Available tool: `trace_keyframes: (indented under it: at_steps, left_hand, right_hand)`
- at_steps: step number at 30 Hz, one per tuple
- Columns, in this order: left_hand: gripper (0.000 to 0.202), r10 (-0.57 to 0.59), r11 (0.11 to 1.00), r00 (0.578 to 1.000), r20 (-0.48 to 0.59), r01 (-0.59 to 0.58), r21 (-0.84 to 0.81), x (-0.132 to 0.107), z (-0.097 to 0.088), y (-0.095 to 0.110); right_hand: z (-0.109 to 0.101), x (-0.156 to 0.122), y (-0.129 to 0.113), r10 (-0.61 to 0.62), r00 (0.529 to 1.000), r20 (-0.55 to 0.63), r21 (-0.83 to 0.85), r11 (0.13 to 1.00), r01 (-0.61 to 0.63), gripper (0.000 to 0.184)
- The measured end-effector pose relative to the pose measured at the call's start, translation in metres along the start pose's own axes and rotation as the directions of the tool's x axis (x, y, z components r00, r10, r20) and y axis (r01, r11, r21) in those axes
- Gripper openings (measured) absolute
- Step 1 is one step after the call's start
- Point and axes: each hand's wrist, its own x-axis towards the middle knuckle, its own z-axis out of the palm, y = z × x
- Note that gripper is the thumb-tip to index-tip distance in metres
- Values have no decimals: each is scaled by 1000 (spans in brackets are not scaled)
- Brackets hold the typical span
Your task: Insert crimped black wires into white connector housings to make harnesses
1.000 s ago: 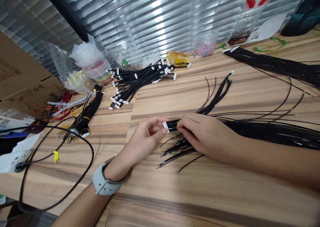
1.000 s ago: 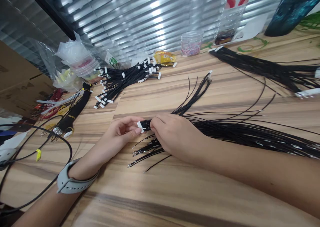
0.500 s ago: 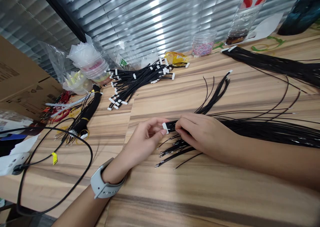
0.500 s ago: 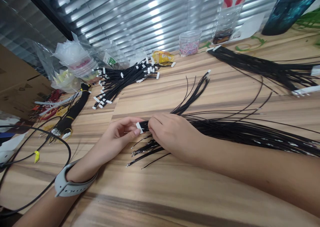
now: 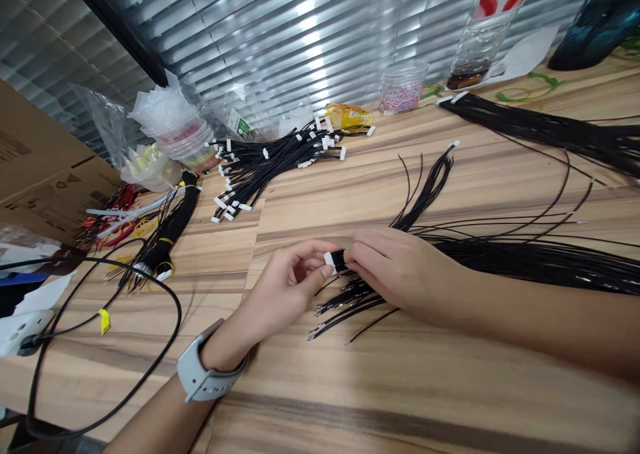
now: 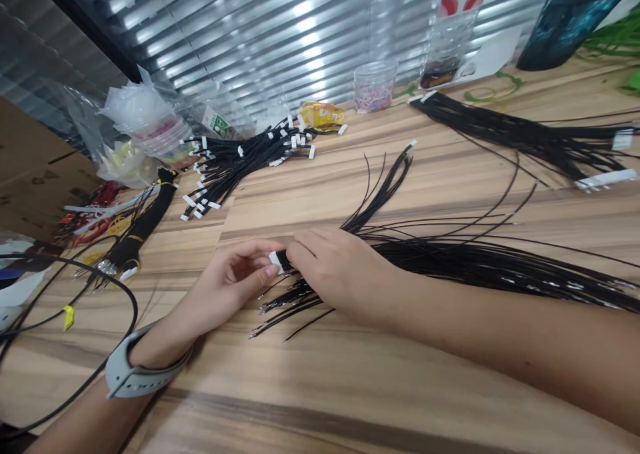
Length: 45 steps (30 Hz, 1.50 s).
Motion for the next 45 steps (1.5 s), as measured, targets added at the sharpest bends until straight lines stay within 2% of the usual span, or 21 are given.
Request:
trace_keyframes:
  at_steps: [7, 11, 16, 19, 21, 23, 24, 26, 28, 30, 35, 38, 41, 43, 45]
  left_hand:
    - [26, -21, 999, 999, -36, 19, -51, -6, 5, 2]
    - [28, -33, 999, 998, -62, 31, -37, -6, 3, 7]
    - [22, 3, 995, 989, -145, -17, -99, -1, -8, 14]
    - [18, 30, 979, 981, -194, -67, -191, 0, -13, 13]
    - [20, 61, 969, 974, -219, -110, -222, -2, -13, 12]
    - [28, 110, 968, 965, -240, -159, -196, -3, -10, 11]
    - [32, 148, 972, 958, -248, -187, -143, -4, -7, 12]
    - [40, 249, 968, 941, -228, -238, 72, -6, 0, 14]
    - [48, 338, 892, 935, -105, -283, 353, -6, 11, 18]
    - [57, 357, 771, 933, 45, -321, 550, -5, 25, 23]
    - [73, 423, 518, 882, 207, -423, 744, 10, 62, 31]
    - [70, 434, 471, 875, 216, -424, 774, 18, 73, 30]
    - [61, 453, 438, 873, 179, -393, 808, 20, 75, 28]
    - [56, 498, 359, 850, 172, -382, 851, 16, 75, 28]
    - [48, 579, 222, 793, 189, -376, 900, 10, 75, 31]
  right_hand:
    - [-1, 1, -1, -9, 999, -41, 6, 1000, 10, 12]
    - [-5, 5, 0, 4, 1000, -19, 57, 998, -3, 14]
    - [-18, 15, 3, 149, 989, -3, 135, 980, -148, 16]
    - [-26, 20, 9, 206, 978, 12, 118, 971, -206, 33]
    - [-31, 23, 13, 211, 974, 79, 146, 964, -220, 24]
    - [-36, 26, 15, 257, 950, 179, 243, 924, -296, 13]
    - [-39, 28, 16, 296, 930, 218, 298, 888, -352, 13]
    - [-44, 32, 16, 373, 894, 248, 386, 808, -444, 15]
    - [-49, 35, 15, 406, 883, 235, 457, 756, -469, 14]
    - [-54, 36, 15, 407, 886, 224, 511, 725, -462, 14]
    - [-64, 37, 17, 368, 893, 260, 523, 724, -451, 15]
    - [-72, 39, 23, 379, 877, 295, 560, 676, -480, 18]
    - [-83, 41, 29, 387, 863, 324, 650, 572, -501, 18]
    - [-90, 42, 32, 399, 843, 360, 692, 492, -529, 14]
    - [-94, 43, 33, 415, 825, 384, 722, 423, -548, 12]
